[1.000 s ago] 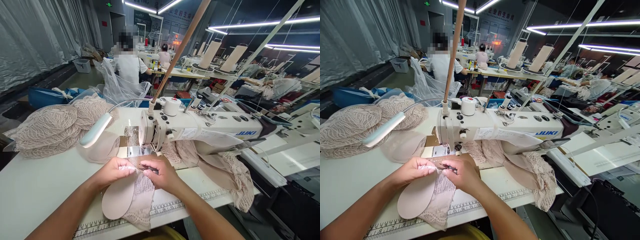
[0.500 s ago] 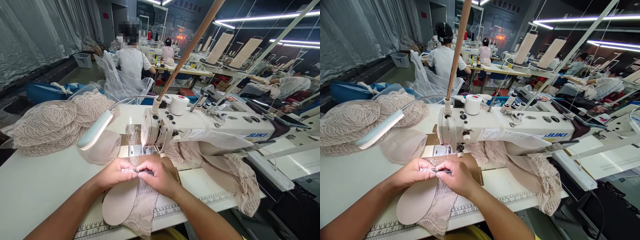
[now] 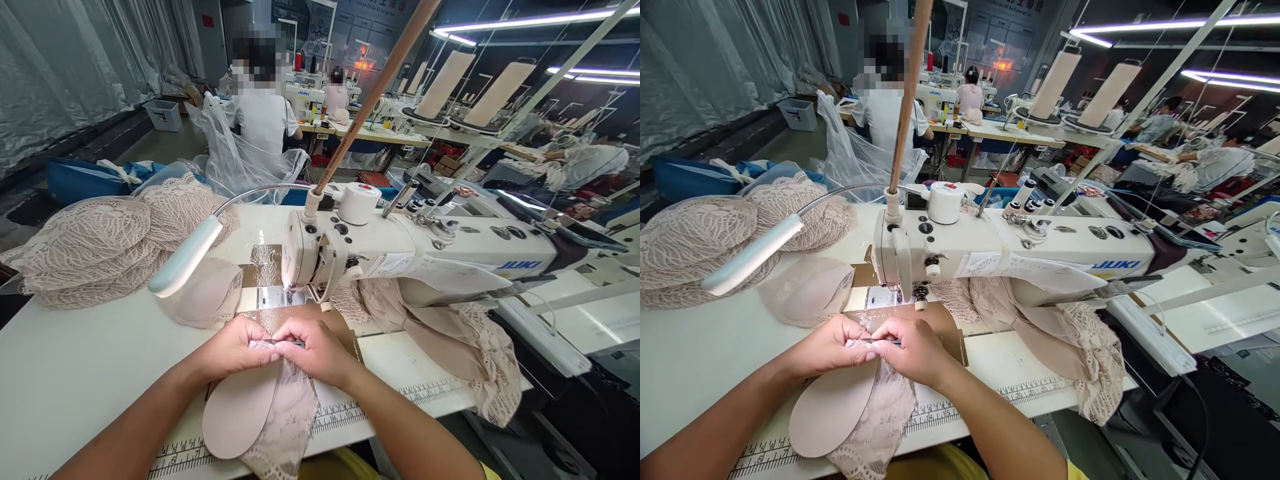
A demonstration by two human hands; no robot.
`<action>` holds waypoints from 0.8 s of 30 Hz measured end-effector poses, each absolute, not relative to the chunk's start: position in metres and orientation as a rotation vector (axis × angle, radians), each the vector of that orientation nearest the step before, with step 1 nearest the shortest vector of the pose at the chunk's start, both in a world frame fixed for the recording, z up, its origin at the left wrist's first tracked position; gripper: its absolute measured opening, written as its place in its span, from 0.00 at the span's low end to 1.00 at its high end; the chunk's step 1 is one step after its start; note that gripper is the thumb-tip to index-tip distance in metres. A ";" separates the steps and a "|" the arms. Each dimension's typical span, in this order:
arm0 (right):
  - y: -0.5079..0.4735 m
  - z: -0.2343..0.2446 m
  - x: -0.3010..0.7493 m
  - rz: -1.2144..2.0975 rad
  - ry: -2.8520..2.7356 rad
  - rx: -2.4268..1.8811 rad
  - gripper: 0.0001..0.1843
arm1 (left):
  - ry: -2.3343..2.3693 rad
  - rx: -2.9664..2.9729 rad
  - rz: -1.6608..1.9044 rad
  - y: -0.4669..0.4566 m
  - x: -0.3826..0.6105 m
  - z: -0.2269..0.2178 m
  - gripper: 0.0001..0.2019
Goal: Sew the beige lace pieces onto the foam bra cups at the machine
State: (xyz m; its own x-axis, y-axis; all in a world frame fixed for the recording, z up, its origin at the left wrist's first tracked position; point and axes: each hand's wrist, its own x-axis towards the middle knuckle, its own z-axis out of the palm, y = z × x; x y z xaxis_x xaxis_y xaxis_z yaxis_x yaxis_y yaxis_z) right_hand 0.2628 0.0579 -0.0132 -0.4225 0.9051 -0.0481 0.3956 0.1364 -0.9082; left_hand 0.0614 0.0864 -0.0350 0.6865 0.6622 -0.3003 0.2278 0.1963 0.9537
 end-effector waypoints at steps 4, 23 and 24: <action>0.059 -0.021 0.262 1.298 -1.759 -1.281 0.07 | 0.825 1.401 0.353 0.085 0.063 -0.033 0.18; 0.067 -0.008 0.287 0.861 -2.227 -1.465 0.07 | 1.100 2.029 0.203 0.147 0.059 -0.013 0.14; 0.068 -0.009 0.288 0.830 -2.275 -1.496 0.08 | 1.129 2.070 0.217 0.150 0.063 -0.013 0.13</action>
